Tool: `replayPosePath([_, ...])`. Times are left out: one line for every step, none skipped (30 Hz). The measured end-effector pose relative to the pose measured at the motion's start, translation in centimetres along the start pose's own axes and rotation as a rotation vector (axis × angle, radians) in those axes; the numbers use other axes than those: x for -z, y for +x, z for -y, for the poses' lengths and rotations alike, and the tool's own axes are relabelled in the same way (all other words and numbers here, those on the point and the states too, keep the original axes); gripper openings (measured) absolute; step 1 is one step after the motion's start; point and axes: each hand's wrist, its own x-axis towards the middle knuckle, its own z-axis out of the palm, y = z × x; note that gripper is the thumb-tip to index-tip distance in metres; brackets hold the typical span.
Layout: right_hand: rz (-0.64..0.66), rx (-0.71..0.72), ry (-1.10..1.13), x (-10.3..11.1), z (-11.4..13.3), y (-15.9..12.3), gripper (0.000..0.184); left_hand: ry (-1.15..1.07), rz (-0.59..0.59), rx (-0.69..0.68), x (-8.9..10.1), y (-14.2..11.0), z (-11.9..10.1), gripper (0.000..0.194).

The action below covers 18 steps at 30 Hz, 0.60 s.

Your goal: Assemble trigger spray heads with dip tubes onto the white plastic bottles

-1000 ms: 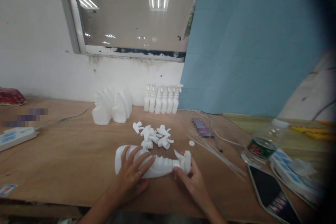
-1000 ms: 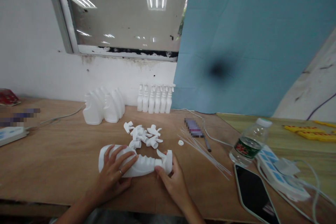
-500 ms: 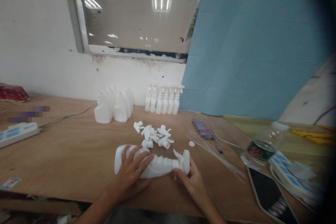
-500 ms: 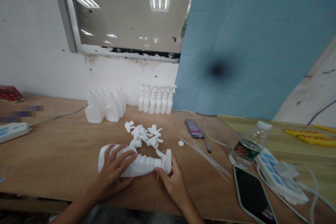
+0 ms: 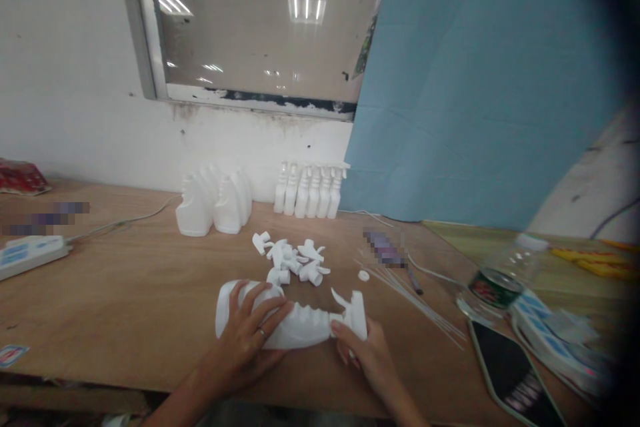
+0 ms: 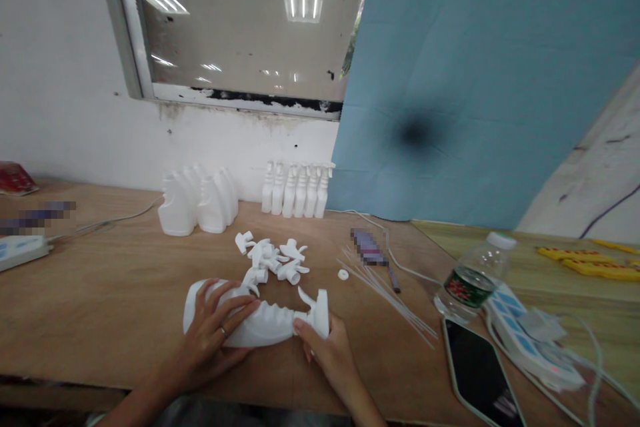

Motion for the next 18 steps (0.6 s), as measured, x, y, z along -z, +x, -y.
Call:
replayPosePath([0.001,-0.001,0.008,0.0,-0.1,0.1,0.048,0.01,-0.001,0.01,0.0,0.0,-0.1,0.058])
replayPosePath([0.001,0.002,0.003,0.0,-0.2,0.1,0.046,0.024,-0.001,0.02,0.1,0.1,-0.3,0.056])
replayPosePath([-0.006,0.012,-0.014,0.0,-0.3,0.2,0.043,0.044,-0.004,0.027,0.1,0.2,-0.5,0.055])
replayPosePath([-0.015,0.029,-0.039,-0.1,-0.5,0.2,0.04,0.069,-0.006,0.033,0.2,0.4,-0.7,0.054])
replayPosePath([-0.025,0.053,-0.066,-0.1,-0.8,0.2,0.036,0.095,-0.004,0.035,0.3,0.6,-0.9,0.054])
replayPosePath([-0.028,0.08,-0.092,-0.2,-1.1,0.2,0.034,0.119,-0.002,0.036,0.4,0.8,-1.1,0.055])
replayPosePath([-0.022,0.11,-0.116,-0.3,-1.4,0.1,0.035,0.137,0.003,0.035,0.4,0.9,-1.3,0.057])
replayPosePath([-0.006,0.139,-0.137,-0.5,-1.7,0.0,0.038,0.146,0.011,0.035,0.4,1.1,-1.5,0.058])
replayPosePath([0.022,0.159,-0.158,-0.7,-1.9,-0.2,0.042,0.149,0.022,0.032,0.4,1.1,-1.6,0.06])
replayPosePath([0.059,0.168,-0.183,-0.9,-2.1,-0.4,0.046,0.149,0.04,0.029,0.4,1.1,-1.8,0.061])
replayPosePath([0.099,0.169,-0.21,-1.1,-2.3,-0.6,0.048,0.15,0.055,0.024,0.3,1.0,-2.0,0.061])
replayPosePath([0.132,0.169,-0.234,-1.3,-2.3,-0.8,0.049,0.157,0.074,0.017,0.2,0.9,-2.2,0.06])
replayPosePath([0.157,0.172,-0.253,-1.4,-2.2,-1.0,0.048,0.166,0.092,0.008,0.1,0.8,-2.3,0.058])
replayPosePath([0.178,0.181,-0.269,-1.4,-2.1,-1.2,0.046,0.178,0.102,0.0,0.0,0.7,-2.4,0.056])
replayPosePath([0.189,0.198,-0.283,-1.5,-2.0,-1.4,0.043,0.189,0.11,-0.011,0.0,0.6,-2.4,0.055])
replayPosePath([0.189,0.217,-0.297,-1.5,-1.8,-1.4,0.041,0.199,0.107,-0.022,0.0,0.6,-2.4,0.054])
replayPosePath([0.191,0.231,-0.311,-1.4,-1.6,-1.5,0.038,0.209,0.097,-0.035,0.0,0.6,-2.3,0.053])
replayPosePath([0.202,0.235,-0.327,-1.4,-1.5,-1.5,0.034,0.223,0.081,-0.051,0.0,0.6,-2.2,0.052])
